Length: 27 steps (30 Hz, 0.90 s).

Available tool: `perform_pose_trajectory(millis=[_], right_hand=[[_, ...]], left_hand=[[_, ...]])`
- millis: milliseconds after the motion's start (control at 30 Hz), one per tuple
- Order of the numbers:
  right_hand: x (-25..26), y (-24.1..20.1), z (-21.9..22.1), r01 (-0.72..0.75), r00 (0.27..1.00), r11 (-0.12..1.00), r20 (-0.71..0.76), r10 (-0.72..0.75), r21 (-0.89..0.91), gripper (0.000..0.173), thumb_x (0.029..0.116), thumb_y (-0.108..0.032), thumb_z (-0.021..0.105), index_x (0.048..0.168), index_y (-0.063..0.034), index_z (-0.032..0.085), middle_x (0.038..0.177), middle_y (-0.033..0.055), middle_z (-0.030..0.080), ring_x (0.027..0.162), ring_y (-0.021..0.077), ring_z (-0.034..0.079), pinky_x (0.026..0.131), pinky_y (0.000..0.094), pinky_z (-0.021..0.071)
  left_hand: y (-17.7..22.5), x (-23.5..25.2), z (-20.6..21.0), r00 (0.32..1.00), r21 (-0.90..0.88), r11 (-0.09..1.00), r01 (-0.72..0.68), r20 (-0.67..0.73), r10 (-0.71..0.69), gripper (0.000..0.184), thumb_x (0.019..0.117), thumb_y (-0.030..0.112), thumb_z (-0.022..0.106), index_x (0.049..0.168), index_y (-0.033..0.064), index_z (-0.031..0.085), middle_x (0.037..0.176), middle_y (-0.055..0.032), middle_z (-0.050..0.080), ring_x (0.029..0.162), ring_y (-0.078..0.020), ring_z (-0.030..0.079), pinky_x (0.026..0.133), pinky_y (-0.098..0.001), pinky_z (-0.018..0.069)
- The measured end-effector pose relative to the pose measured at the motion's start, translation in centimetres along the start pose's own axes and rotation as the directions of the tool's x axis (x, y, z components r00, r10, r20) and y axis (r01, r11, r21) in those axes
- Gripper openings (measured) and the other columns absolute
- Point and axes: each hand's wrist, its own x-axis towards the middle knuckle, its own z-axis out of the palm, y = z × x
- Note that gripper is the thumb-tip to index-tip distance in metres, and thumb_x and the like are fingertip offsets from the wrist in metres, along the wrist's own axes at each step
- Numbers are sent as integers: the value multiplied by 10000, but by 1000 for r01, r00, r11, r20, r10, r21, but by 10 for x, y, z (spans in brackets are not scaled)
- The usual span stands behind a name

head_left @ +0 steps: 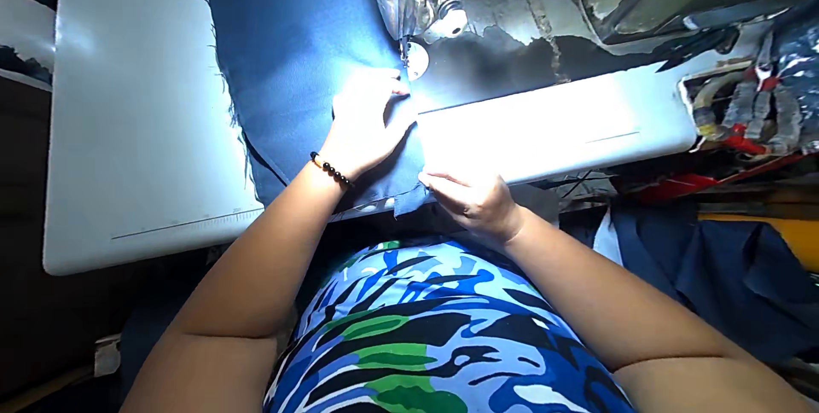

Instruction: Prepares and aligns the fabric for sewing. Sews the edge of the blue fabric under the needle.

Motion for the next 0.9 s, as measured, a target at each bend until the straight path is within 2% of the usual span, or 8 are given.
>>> perform_pose_trajectory(millis=[100, 233, 433, 567, 733, 900], right_hand=[[0, 0, -1, 4, 1000, 1000, 5, -4, 1, 236, 942, -109, 596, 1031, -50, 806, 1051, 113, 777, 943, 221, 734, 811, 370, 563], [2, 1, -1, 4, 1000, 1000, 12, -5, 26, 222, 949, -95, 593, 1011, -46, 800, 1022, 108, 767, 918, 226, 714, 793, 379, 544], [5, 1, -2, -9, 1000, 999, 27, 8, 42, 220, 919, -93, 601, 999, -35, 798, 1013, 111, 765, 893, 231, 704, 777, 390, 534], [11, -4, -9, -39, 994, 999, 108, 36, 27, 221, 911, -103, 591, 976, -31, 790, 1035, 109, 755, 940, 243, 710, 812, 420, 553], [11, -9, -27, -43, 973, 999, 225, 46, -20, 241, 925, -104, 579, 1010, -41, 796, 1110, 118, 763, 1018, 258, 729, 853, 409, 574], [12, -4, -29, -49, 975, 999, 218, 45, 10, 230, 927, -91, 580, 987, -51, 798, 1089, 112, 762, 988, 248, 727, 822, 410, 574]], left_hand=[[-8, -1, 7, 996, 10, 999, -30, 82, 29, 450, 954, 434, 602, 1258, 114, 688, 1493, -82, 566, 1411, -281, 481, 1062, -607, 337], [-9, -3, 9, 995, 29, 999, -43, 93, 40, 456, 962, 457, 590, 1251, 117, 689, 1501, -63, 562, 1413, -261, 478, 1037, -617, 330], [-6, -3, 9, 990, 64, 997, -33, 142, 24, 473, 984, 475, 540, 1275, 126, 671, 1532, -60, 529, 1461, -260, 420, 1063, -624, 296], [0, -4, 7, 983, 99, 995, -13, 181, -5, 476, 1011, 465, 498, 1319, 131, 643, 1578, -42, 485, 1501, -254, 371, 1102, -617, 272], [10, -10, 12, 981, 140, 990, 35, 183, -61, 481, 1050, 440, 460, 1379, 120, 605, 1607, -33, 454, 1529, -250, 337, 1163, -596, 238], [10, -9, 12, 981, 128, 991, 42, 181, -65, 490, 1047, 453, 454, 1377, 124, 604, 1603, -31, 460, 1528, -248, 340, 1164, -606, 231]])
